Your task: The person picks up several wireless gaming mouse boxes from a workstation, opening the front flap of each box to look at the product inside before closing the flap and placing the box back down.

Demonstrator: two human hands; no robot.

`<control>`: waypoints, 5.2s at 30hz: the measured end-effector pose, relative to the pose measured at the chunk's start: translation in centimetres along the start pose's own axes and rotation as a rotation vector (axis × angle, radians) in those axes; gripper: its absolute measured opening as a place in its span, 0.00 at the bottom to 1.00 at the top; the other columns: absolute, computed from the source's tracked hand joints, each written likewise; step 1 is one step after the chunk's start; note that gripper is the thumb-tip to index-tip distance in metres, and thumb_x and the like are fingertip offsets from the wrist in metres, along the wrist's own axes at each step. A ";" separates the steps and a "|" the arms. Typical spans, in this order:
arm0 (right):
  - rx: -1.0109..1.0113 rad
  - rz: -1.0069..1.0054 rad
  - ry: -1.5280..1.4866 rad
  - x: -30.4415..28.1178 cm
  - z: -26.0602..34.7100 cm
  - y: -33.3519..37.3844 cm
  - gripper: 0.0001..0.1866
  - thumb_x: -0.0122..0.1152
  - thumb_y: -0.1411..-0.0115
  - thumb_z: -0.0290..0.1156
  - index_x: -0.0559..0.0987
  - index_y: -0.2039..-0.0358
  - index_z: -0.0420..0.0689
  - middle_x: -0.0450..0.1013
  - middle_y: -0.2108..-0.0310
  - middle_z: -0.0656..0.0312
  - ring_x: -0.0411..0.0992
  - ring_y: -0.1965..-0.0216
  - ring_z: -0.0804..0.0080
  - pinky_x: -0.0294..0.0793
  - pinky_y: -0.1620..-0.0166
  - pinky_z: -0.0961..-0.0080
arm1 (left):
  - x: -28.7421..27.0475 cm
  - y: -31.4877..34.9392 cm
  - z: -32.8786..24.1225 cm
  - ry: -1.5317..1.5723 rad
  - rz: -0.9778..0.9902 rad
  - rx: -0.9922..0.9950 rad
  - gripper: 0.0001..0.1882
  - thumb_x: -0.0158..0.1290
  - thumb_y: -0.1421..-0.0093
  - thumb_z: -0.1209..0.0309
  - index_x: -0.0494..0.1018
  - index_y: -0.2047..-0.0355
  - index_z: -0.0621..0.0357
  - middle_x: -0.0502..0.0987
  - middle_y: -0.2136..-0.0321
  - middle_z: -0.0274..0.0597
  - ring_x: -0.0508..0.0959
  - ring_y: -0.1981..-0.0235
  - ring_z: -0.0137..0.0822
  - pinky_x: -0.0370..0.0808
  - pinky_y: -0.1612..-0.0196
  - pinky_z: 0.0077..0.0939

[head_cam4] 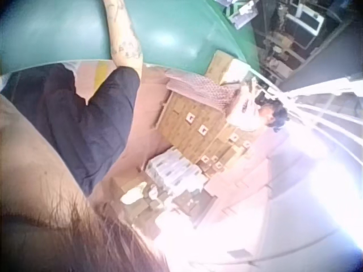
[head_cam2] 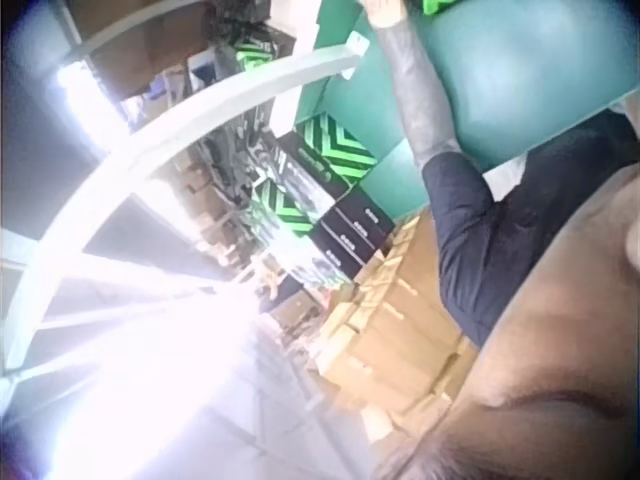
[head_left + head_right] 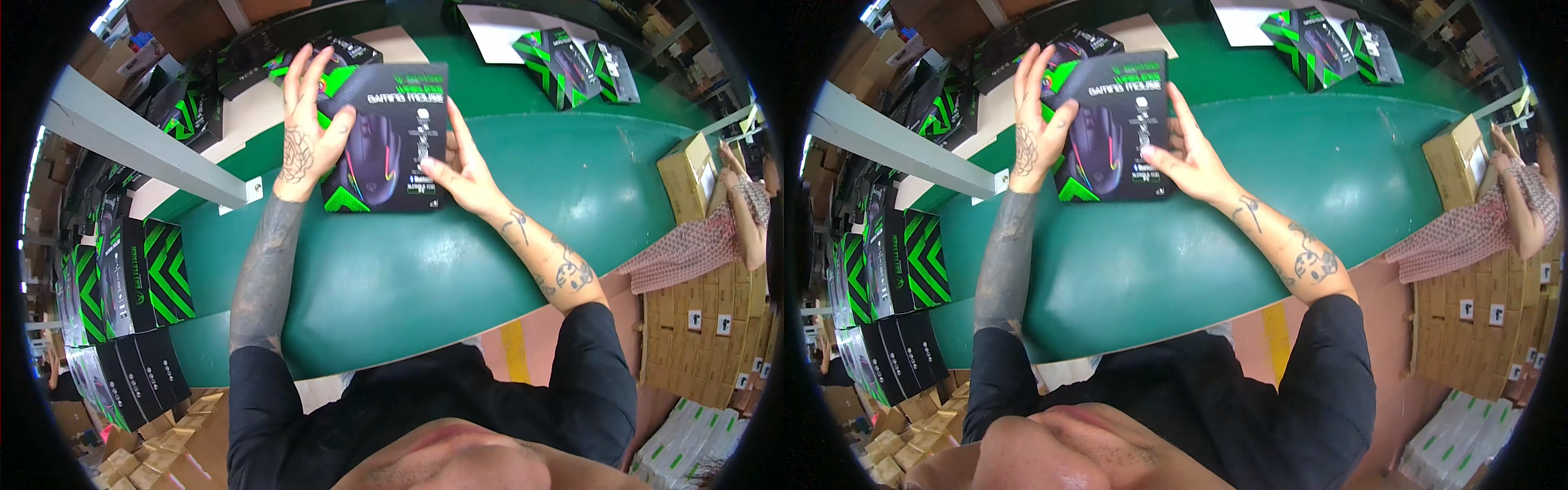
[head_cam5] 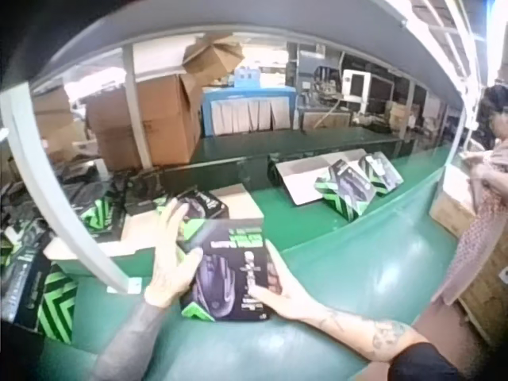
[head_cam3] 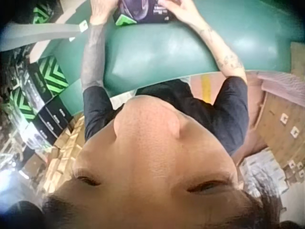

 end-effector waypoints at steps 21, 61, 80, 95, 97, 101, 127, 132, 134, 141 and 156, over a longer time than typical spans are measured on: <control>-0.185 0.038 0.075 -0.6 -0.4 0.9 0.41 0.48 0.38 0.32 0.32 0.35 0.48 0.47 0.38 0.50 0.49 0.38 0.64 0.46 0.38 0.71 | 0.0 0.4 1.6 0.577 -0.026 -0.476 0.24 0.49 0.42 0.57 0.66 0.52 0.61 0.72 0.61 0.40 0.68 0.54 0.36 0.61 0.47 0.30; -0.236 -0.179 0.477 -6.2 4.5 -0.4 0.40 0.65 0.53 0.38 0.58 0.41 0.49 0.55 0.41 0.50 0.54 0.40 0.55 0.53 0.40 0.58 | -1.6 0.5 1.2 1.015 0.058 -0.717 0.23 0.56 0.49 0.71 0.66 0.51 0.57 0.74 0.64 0.38 0.74 0.63 0.27 0.71 0.58 0.20; 0.264 -0.060 -0.355 0.3 -0.4 1.0 0.41 0.37 0.42 0.64 0.51 0.39 0.44 0.61 0.45 0.57 0.61 0.45 0.67 0.64 0.45 0.63 | -0.5 -1.5 0.3 0.133 -0.029 -0.059 0.22 0.48 0.40 0.53 0.74 0.61 0.61 0.76 0.59 0.43 0.75 0.60 0.37 0.67 0.51 0.32; 0.198 -0.009 -0.289 -1.1 -0.7 0.6 0.42 0.61 0.52 0.21 0.50 0.39 0.48 0.58 0.45 0.57 0.58 0.43 0.67 0.56 0.41 0.68 | -3.2 -2.4 0.4 1.316 0.053 -0.128 0.25 0.39 0.39 0.47 0.73 0.62 0.55 0.75 0.67 0.31 0.71 0.61 0.30 0.69 0.58 0.33; 0.205 -0.027 -0.286 -1.6 -0.4 0.9 0.41 0.60 0.51 0.22 0.50 0.39 0.48 0.58 0.44 0.57 0.58 0.43 0.67 0.57 0.41 0.68 | -1.5 -1.5 2.1 1.078 -0.038 -0.374 0.23 0.41 0.39 0.49 0.73 0.60 0.55 0.75 0.65 0.32 0.72 0.60 0.30 0.70 0.57 0.33; 0.254 -0.071 -0.519 -0.2 -1.2 0.4 0.34 0.44 0.38 0.51 0.51 0.38 0.48 0.60 0.44 0.60 0.60 0.45 0.68 0.61 0.44 0.67 | -1.5 1.7 3.9 0.952 0.105 -0.932 0.21 0.49 0.40 0.56 0.69 0.53 0.57 0.73 0.56 0.37 0.72 0.56 0.30 0.69 0.51 0.29; 0.106 -0.656 1.072 -25.6 -3.1 -16.5 0.35 0.43 0.42 0.53 0.59 0.42 0.39 0.54 0.42 0.38 0.50 0.38 0.47 0.47 0.37 0.60 | 24.6 -10.8 15.5 -0.459 0.667 -0.296 0.35 0.31 0.42 0.45 0.63 0.48 0.62 0.65 0.50 0.65 0.63 0.45 0.56 0.57 0.42 0.44; 0.079 -0.875 1.472 -23.6 -4.3 -22.1 0.25 0.54 0.45 0.43 0.70 0.50 0.42 0.67 0.51 0.43 0.61 0.46 0.43 0.56 0.45 0.48 | 28.4 -12.1 17.5 -0.447 0.015 -0.689 0.19 0.49 0.42 0.58 0.73 0.61 0.63 0.76 0.63 0.50 0.75 0.60 0.42 0.69 0.55 0.29; -0.054 -1.021 1.587 -24.4 -5.6 -21.9 0.20 0.48 0.42 0.44 0.76 0.59 0.43 0.71 0.55 0.49 0.64 0.50 0.47 0.57 0.45 0.54 | 29.1 -12.2 16.2 -0.237 0.138 -0.721 0.28 0.43 0.44 0.48 0.68 0.52 0.57 0.72 0.56 0.51 0.70 0.52 0.46 0.65 0.50 0.34; 0.102 -0.887 0.838 -20.2 -4.5 -20.3 0.39 0.52 0.46 0.52 0.56 0.40 0.42 0.49 0.40 0.36 0.49 0.39 0.42 0.38 0.36 0.52 | 27.3 -12.8 11.4 0.732 -0.257 -0.969 0.30 0.63 0.55 0.63 0.67 0.53 0.63 0.74 0.68 0.45 0.76 0.64 0.37 0.76 0.68 0.35; -0.088 -0.030 -0.036 -3.4 3.5 -0.8 0.44 0.56 0.43 0.25 0.39 0.35 0.47 0.54 0.41 0.55 0.58 0.43 0.69 0.58 0.42 0.72 | 3.2 -4.7 -2.9 -0.419 -0.024 0.160 0.29 0.57 0.49 0.61 0.65 0.49 0.58 0.67 0.51 0.50 0.62 0.45 0.50 0.60 0.43 0.40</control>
Point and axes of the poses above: each hand's wrist, its own y-axis away from the middle knuckle, its own x-axis out of the palm, z = x × y, the point moved 1 cm from there along -y, towards the middle knuckle
